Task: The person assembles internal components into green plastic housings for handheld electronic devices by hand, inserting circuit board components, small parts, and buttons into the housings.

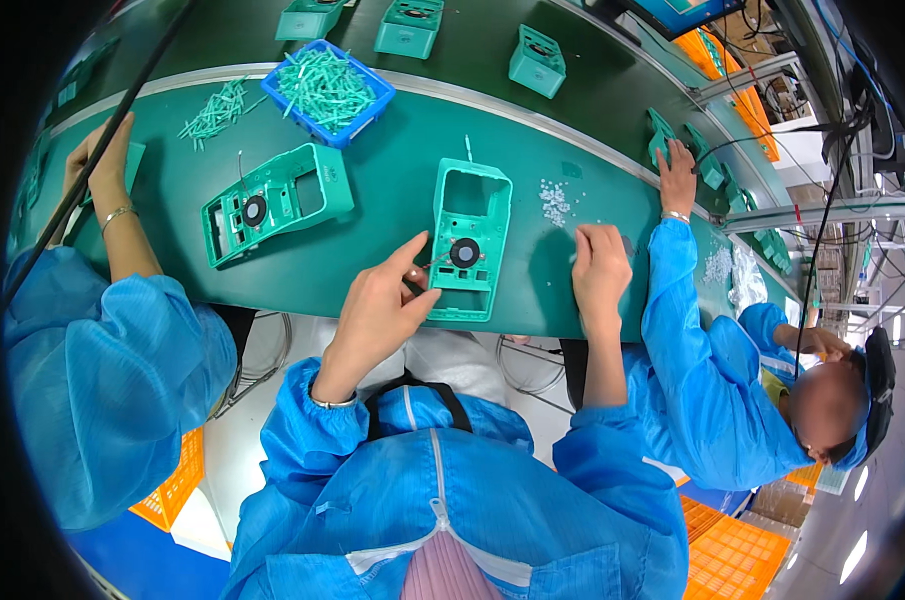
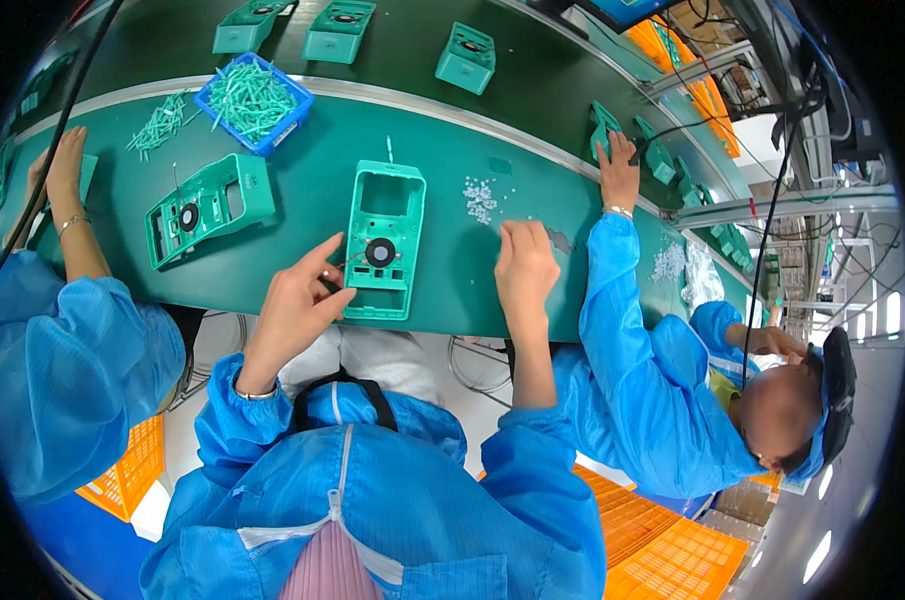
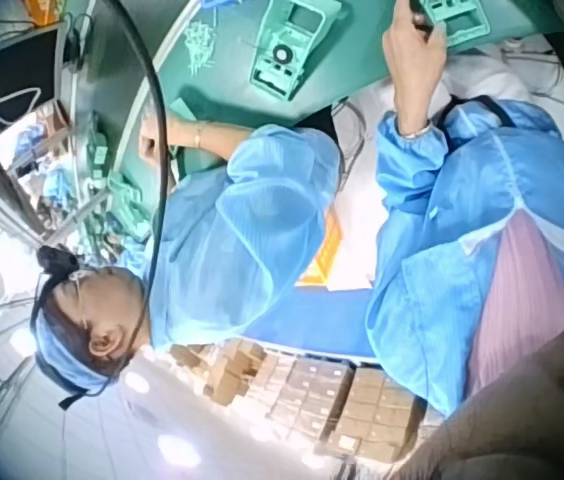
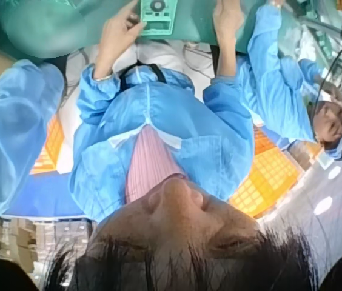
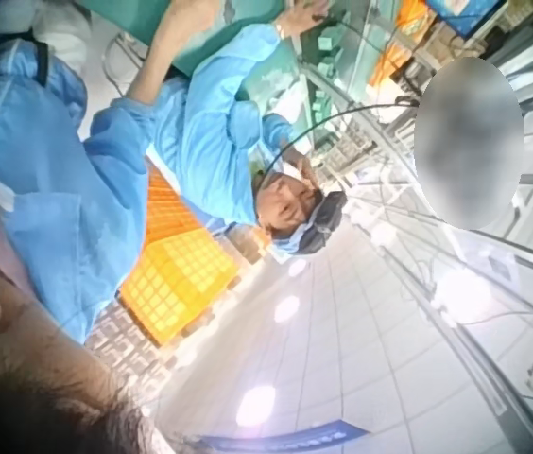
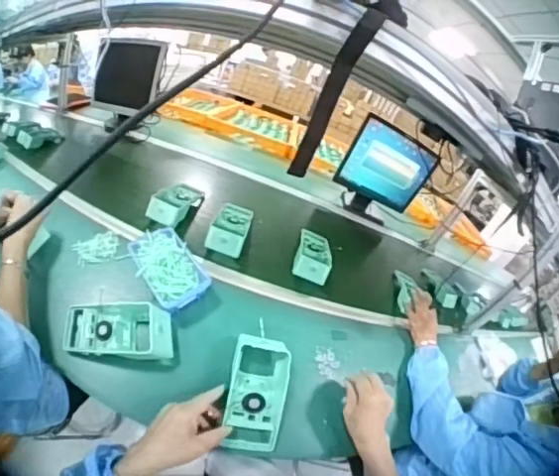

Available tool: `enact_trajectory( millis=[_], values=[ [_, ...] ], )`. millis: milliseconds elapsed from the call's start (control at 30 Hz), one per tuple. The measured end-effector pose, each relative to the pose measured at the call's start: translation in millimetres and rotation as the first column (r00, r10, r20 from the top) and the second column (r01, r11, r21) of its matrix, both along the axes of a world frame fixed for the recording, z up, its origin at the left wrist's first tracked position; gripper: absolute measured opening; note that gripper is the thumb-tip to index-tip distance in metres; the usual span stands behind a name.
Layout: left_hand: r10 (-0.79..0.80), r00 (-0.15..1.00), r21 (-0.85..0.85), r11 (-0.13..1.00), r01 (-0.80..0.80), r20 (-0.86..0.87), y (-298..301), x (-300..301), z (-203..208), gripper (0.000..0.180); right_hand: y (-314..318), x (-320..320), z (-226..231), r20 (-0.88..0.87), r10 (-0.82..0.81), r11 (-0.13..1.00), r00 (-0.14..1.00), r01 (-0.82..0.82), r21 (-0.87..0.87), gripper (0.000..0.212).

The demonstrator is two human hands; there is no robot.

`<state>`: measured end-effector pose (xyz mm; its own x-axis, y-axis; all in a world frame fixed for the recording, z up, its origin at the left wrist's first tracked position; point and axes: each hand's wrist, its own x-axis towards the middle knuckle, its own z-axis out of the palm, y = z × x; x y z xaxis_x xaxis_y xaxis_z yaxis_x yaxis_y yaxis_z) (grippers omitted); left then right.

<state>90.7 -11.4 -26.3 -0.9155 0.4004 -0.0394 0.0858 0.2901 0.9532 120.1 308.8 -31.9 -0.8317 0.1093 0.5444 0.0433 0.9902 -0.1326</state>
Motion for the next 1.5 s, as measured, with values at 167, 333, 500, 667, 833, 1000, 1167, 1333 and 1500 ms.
enact_trajectory(
  millis=[167,333,500,667,833,1000,1167,1333,1500],
  values=[
    [-0.069,0.945,0.216,0.976,-0.002,0.319,13,8,12,0.077,-76,38,40,-0.058,0.178,0.832,0.982,-0.181,-0.524,0.007],
    [-0.16,0.92,0.206,0.974,0.089,0.359,10,15,15,0.057,-99,52,17,-0.042,0.212,0.675,0.976,-0.177,-0.717,0.008],
    [-0.154,0.853,-0.329,0.944,-0.022,-0.499,5,-45,52,0.041,-92,56,-1,-0.041,0.258,0.561,0.965,-0.184,-0.807,0.007],
    [-0.502,0.487,-0.485,0.857,0.173,-0.714,21,-94,40,0.026,-85,54,-3,-0.078,0.227,0.552,0.971,-0.194,-0.811,0.006],
    [-0.544,0.521,-0.416,0.839,0.35,-0.658,16,-63,41,0.022,-81,44,-1,-0.082,0.158,0.61,0.984,-0.163,-0.776,0.004],
    [-0.473,0.663,-0.279,0.881,0.383,-0.58,18,-30,27,0.024,-84,37,4,-0.046,0.106,0.729,0.993,-0.109,-0.676,0.004],
    [-0.429,0.666,-0.254,0.902,0.348,-0.61,22,-16,24,0.024,-83,33,-4,-0.058,0.073,0.824,0.996,-0.093,-0.559,0.004],
    [-0.384,0.69,-0.27,0.923,0.274,-0.613,26,-3,25,0.024,-86,33,0,-0.038,0.064,0.886,0.997,-0.074,-0.459,0.005],
    [-0.374,0.689,-0.279,0.927,0.251,-0.621,27,2,23,0.024,-88,31,6,-0.048,0.107,0.962,0.993,-0.116,-0.248,0.008]
  ],
)
